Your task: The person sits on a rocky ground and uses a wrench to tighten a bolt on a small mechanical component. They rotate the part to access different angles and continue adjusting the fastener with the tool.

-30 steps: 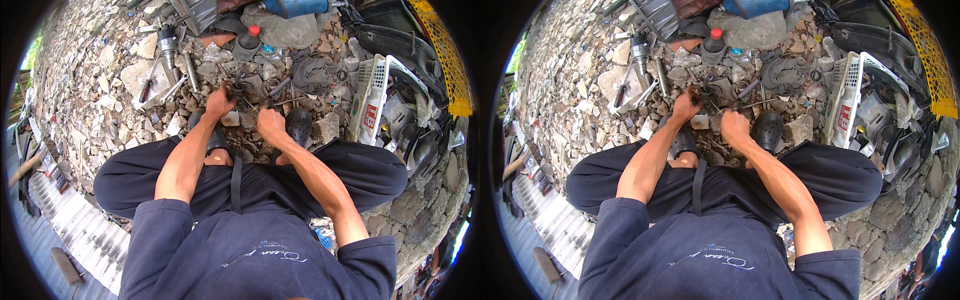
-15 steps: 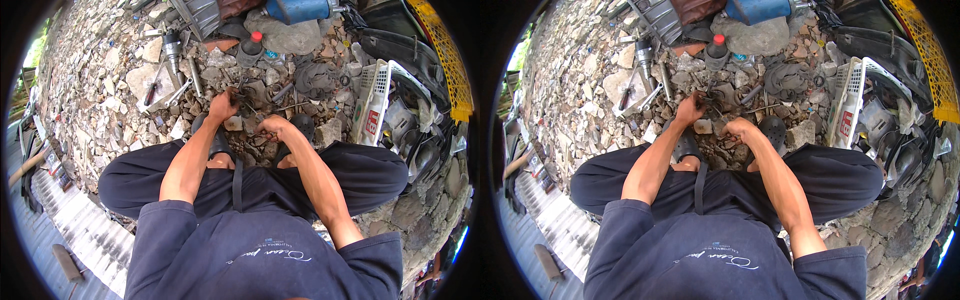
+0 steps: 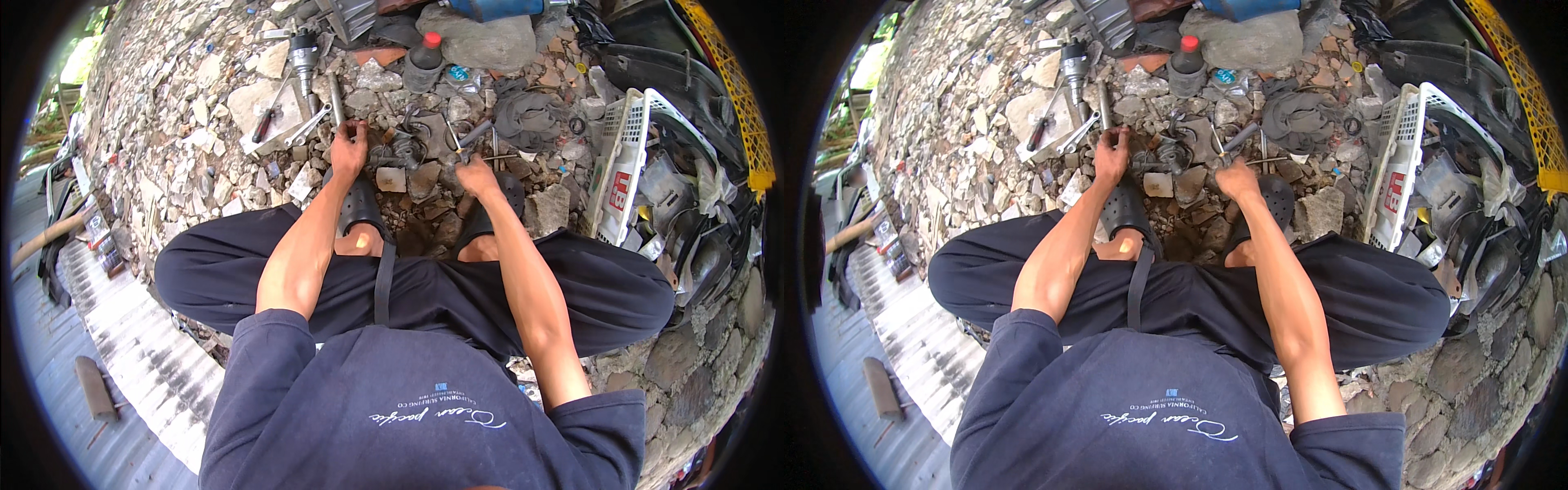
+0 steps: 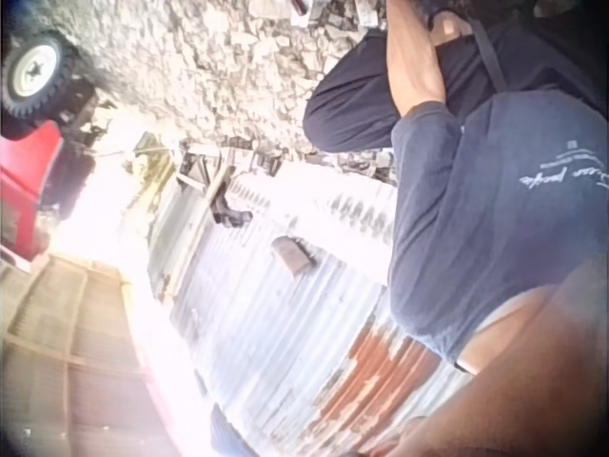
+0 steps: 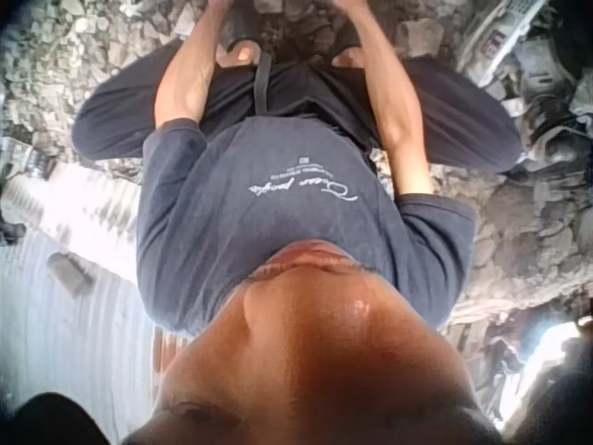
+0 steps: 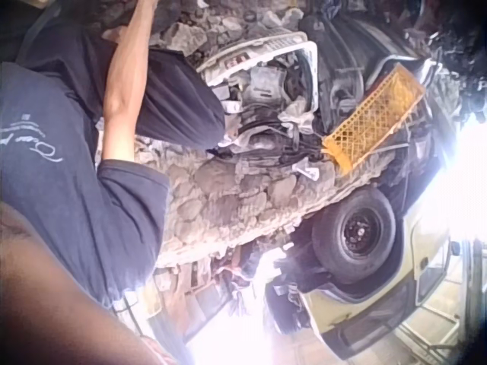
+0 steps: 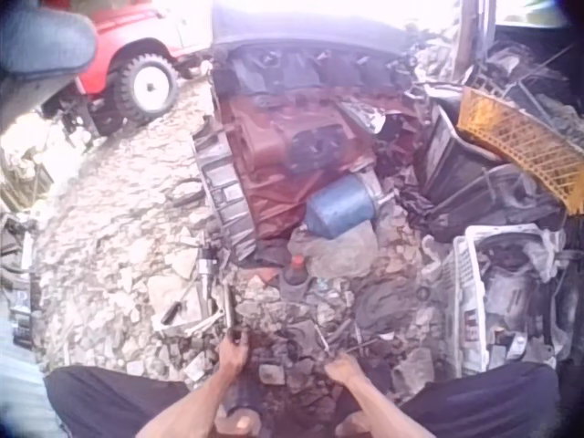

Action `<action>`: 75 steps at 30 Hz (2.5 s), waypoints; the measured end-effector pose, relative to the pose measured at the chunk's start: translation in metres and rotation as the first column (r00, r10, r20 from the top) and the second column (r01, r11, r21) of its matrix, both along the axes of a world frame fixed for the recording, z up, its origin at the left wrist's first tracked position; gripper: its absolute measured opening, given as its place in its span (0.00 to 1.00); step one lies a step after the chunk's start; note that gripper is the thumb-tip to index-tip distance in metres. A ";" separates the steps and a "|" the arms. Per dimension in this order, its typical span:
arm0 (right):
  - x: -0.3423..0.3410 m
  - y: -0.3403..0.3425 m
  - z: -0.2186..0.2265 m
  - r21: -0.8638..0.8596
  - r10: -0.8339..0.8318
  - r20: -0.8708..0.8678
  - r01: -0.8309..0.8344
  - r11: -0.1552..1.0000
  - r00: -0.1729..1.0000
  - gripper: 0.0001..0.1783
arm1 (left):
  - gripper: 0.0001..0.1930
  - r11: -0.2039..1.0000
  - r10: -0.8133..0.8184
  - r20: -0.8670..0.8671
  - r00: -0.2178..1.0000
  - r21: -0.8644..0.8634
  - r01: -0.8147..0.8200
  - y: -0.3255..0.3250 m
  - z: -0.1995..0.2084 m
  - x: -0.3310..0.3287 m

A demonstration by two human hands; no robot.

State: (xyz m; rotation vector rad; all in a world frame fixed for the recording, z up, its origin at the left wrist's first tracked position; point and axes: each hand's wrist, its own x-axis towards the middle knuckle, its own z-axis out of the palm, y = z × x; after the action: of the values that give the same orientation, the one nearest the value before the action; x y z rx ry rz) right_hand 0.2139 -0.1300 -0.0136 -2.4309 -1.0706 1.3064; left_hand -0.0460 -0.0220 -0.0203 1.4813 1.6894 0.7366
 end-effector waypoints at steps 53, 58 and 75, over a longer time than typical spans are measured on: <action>-0.023 0.080 -0.041 0.291 0.728 0.342 -0.803 0.520 0.595 0.19 | 0.36 0.707 -0.523 0.247 0.816 -0.409 0.577 0.037 0.028 -0.041; -0.021 0.076 -0.045 0.355 0.695 0.435 -0.819 0.452 0.572 0.15 | 0.36 0.683 -0.575 0.158 0.803 -0.447 0.578 0.046 0.019 -0.046; -0.049 0.084 0.016 0.467 0.170 -0.170 -0.072 0.881 0.971 0.13 | 0.35 0.731 -0.540 0.199 0.818 -0.371 0.573 0.033 0.008 -0.045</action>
State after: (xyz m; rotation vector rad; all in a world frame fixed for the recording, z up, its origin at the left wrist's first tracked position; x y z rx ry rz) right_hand 0.1651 -0.0464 0.0024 -1.8661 -1.3149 1.1454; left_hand -0.0913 0.0114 -0.0124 1.5043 1.1364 0.0855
